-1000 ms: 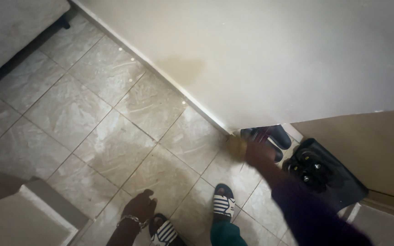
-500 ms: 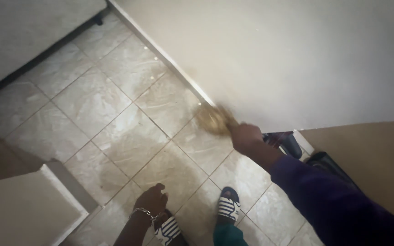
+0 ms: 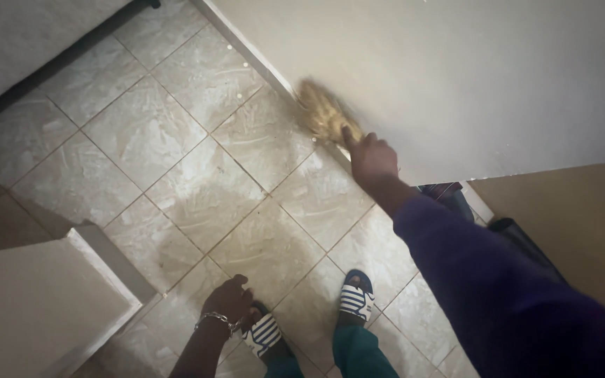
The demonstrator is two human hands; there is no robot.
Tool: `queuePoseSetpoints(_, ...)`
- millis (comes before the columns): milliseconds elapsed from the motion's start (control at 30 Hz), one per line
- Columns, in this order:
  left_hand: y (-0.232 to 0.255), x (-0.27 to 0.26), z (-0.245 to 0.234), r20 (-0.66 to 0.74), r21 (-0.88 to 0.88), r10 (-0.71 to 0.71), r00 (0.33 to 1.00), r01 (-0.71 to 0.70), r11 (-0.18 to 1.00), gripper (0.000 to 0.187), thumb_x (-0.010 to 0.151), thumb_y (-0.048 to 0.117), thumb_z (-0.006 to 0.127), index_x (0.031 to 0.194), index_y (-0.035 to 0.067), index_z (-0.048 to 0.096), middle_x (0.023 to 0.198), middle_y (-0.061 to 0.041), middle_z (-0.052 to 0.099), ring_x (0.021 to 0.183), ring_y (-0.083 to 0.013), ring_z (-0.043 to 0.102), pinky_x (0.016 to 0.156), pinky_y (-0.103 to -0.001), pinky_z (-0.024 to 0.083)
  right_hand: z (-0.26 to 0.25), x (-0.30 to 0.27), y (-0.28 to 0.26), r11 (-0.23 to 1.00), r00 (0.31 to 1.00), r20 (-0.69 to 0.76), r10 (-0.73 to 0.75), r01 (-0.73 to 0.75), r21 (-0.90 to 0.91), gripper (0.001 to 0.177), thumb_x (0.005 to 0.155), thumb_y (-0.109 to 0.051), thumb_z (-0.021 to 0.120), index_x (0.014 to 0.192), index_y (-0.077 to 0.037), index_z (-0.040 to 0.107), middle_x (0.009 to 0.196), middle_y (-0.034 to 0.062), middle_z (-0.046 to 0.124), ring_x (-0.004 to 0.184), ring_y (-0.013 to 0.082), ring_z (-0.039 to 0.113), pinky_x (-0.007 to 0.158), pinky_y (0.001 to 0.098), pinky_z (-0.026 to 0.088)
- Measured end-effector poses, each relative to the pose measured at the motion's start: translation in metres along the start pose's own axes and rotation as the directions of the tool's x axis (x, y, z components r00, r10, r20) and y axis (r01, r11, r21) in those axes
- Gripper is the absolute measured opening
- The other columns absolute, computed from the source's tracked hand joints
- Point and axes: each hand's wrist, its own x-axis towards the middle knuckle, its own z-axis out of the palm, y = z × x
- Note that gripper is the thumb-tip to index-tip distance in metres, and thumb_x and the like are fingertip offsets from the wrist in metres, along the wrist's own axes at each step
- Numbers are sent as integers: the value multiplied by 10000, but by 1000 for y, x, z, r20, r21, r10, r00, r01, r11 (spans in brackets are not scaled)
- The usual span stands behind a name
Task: Sweeping the tiled floor with a hand broom.
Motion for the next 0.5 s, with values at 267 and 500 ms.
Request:
queuePoseSetpoints(267,0,-2,-1,-83,4,56,995,-55,998,412,924,420,601,1275,204,589,1208,-117,703,1157,-317,667,1010,-458,521,184,-147,23,435,970,131,203,-209,876,702,935,-249,630,1592,-191,389,1104,268,670,879,403,699,759,497,570)
queuePoseSetpoints(500,-14,0,-20,-45,38,66,997,-64,997,412,927,372,566,1291,183,594,1218,-137,710,1170,-328,668,1028,-461,519,317,-180,20,774,986,121,117,-167,611,174,857,-230,709,923,-69,702,799,145,720,728,278,691,647,397,564)
